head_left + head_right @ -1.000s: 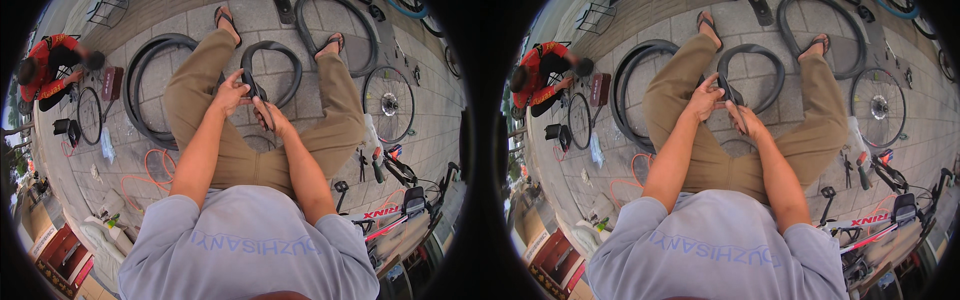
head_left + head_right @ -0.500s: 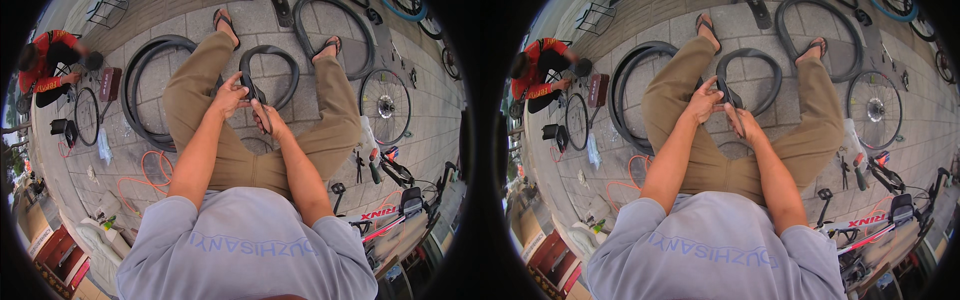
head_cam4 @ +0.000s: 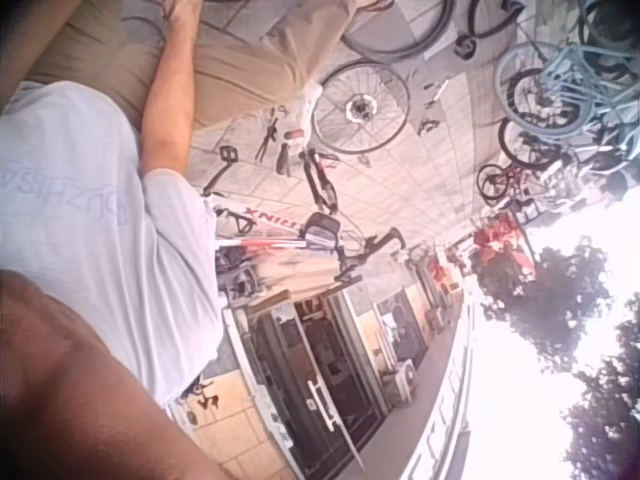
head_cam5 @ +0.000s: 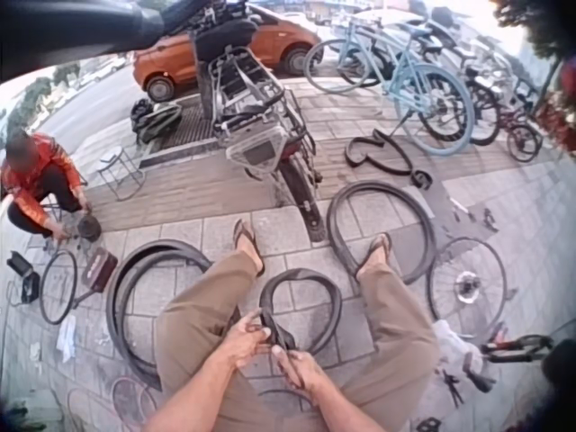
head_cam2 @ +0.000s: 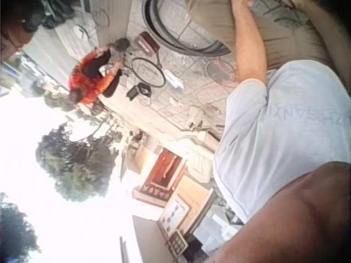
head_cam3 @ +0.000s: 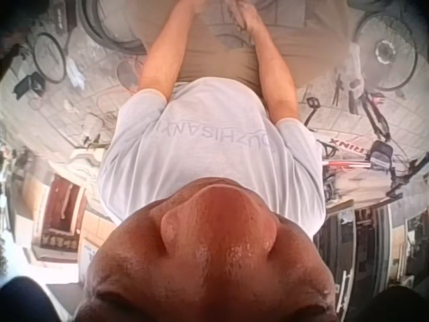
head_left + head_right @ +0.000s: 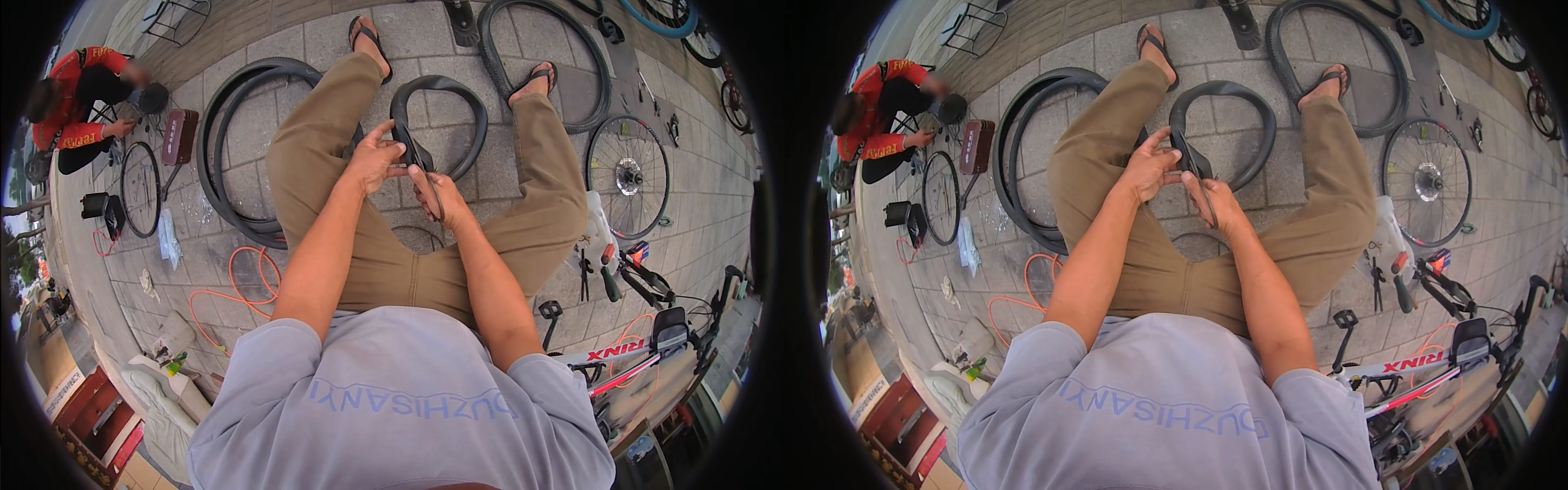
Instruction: The person sits on the ground and repeatedly rubs a small section of a bicycle inner tube with a sanding tool. The person holds the tube with both hands and works on the same spot for the duration of the clip.
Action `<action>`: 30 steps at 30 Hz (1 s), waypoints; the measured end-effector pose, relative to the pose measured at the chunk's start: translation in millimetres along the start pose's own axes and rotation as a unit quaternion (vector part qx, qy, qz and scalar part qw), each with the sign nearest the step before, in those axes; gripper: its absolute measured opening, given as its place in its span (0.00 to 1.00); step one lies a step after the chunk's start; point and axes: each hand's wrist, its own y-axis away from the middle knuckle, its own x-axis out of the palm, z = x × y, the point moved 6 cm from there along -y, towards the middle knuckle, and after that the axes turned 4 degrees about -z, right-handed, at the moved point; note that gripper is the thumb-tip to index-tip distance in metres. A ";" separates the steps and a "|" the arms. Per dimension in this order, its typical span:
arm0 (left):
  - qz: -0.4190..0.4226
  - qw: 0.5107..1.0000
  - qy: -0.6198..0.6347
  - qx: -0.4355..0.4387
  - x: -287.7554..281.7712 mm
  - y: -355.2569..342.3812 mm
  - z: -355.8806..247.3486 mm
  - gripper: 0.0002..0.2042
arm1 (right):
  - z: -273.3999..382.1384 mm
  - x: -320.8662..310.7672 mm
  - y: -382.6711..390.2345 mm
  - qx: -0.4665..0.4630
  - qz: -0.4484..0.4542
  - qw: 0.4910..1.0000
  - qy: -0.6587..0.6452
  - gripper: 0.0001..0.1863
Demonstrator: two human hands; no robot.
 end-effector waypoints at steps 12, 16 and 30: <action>0.010 0.999 0.026 -0.018 -15.4 -22.1 -7.4 0.18 | -10.7 3.2 -1.3 0.004 0.032 0.999 0.020 0.36; 0.010 1.000 -0.016 -0.016 -11.4 -15.8 -4.9 0.27 | -12.1 5.5 -9.5 0.000 0.058 0.998 -0.030 0.38; 0.013 0.999 -0.034 0.016 -2.2 -3.5 -5.7 0.38 | -8.6 11.3 -6.2 0.007 0.093 0.993 -0.070 0.42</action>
